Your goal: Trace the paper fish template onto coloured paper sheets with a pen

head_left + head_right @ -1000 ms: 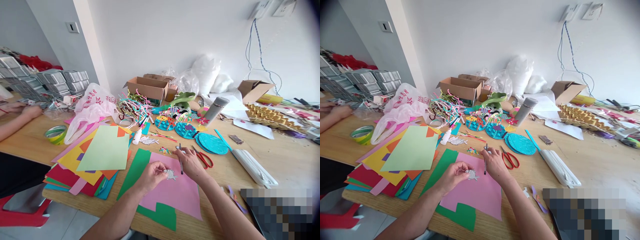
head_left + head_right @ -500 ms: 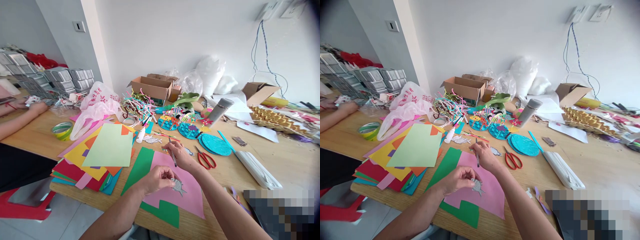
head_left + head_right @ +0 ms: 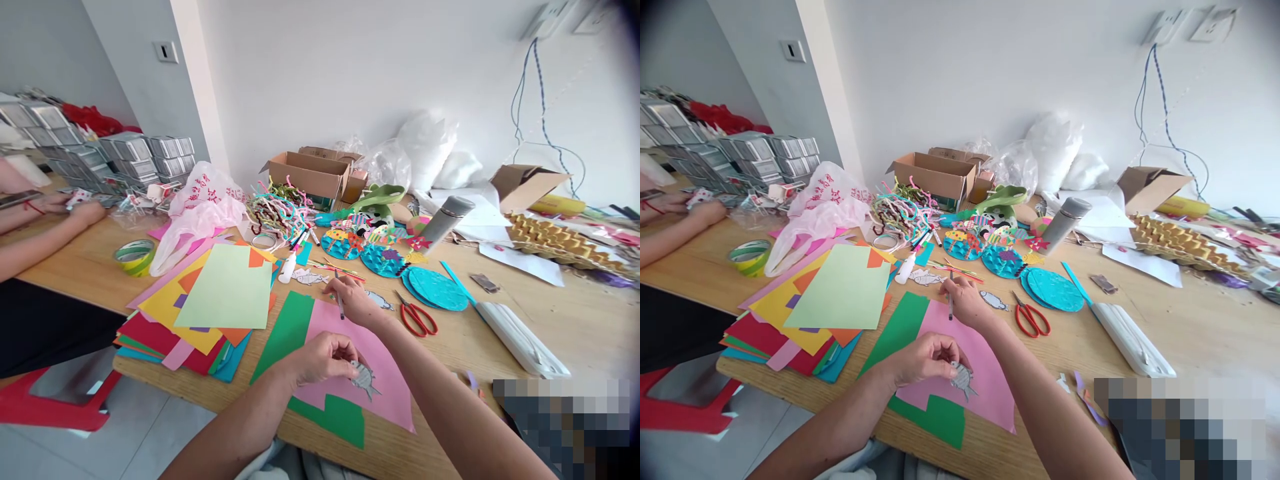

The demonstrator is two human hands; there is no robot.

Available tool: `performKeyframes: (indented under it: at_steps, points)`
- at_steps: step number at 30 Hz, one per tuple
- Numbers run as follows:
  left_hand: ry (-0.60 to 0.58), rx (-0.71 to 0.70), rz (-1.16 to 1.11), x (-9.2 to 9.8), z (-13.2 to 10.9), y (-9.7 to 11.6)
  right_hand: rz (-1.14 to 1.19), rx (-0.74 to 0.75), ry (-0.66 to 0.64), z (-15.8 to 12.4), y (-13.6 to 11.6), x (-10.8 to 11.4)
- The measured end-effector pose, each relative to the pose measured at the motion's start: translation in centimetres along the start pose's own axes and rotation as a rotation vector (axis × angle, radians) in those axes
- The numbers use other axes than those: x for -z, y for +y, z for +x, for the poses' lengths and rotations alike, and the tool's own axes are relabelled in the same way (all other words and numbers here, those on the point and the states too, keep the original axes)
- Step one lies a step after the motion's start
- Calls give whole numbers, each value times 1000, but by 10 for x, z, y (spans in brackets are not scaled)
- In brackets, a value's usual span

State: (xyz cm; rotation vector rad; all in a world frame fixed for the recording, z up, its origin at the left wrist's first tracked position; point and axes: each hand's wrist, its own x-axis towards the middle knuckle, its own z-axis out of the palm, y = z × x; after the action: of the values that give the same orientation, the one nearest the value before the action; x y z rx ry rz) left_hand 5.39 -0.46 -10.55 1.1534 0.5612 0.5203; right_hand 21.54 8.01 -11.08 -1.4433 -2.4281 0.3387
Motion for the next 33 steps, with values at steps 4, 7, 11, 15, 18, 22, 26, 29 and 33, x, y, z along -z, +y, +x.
performKeyframes:
  at_steps: [4,7,11,15,18,22,26,29,33]
  points:
    - [10,-5,10,2,1,-4,225,-15,136,1,4,9]
    - [5,-2,-4,2,1,-3,336,-15,177,-3,3,21]
    - [8,-10,-29,1,0,-1,471,-22,209,-22,-3,42]
    - [15,-15,-58,1,-2,3,616,-98,243,-66,-10,64]
    - [47,-11,-71,1,-1,4,603,-218,265,-112,-21,78]
    - [197,-36,-95,5,4,2,508,-352,212,-175,-47,86]
    - [313,-56,-154,10,6,-1,550,-398,66,-227,-83,73]
    - [329,-81,-176,12,6,-1,504,-488,-23,-254,-105,57]
    - [329,-92,-193,11,5,0,418,-500,31,-273,-114,46]
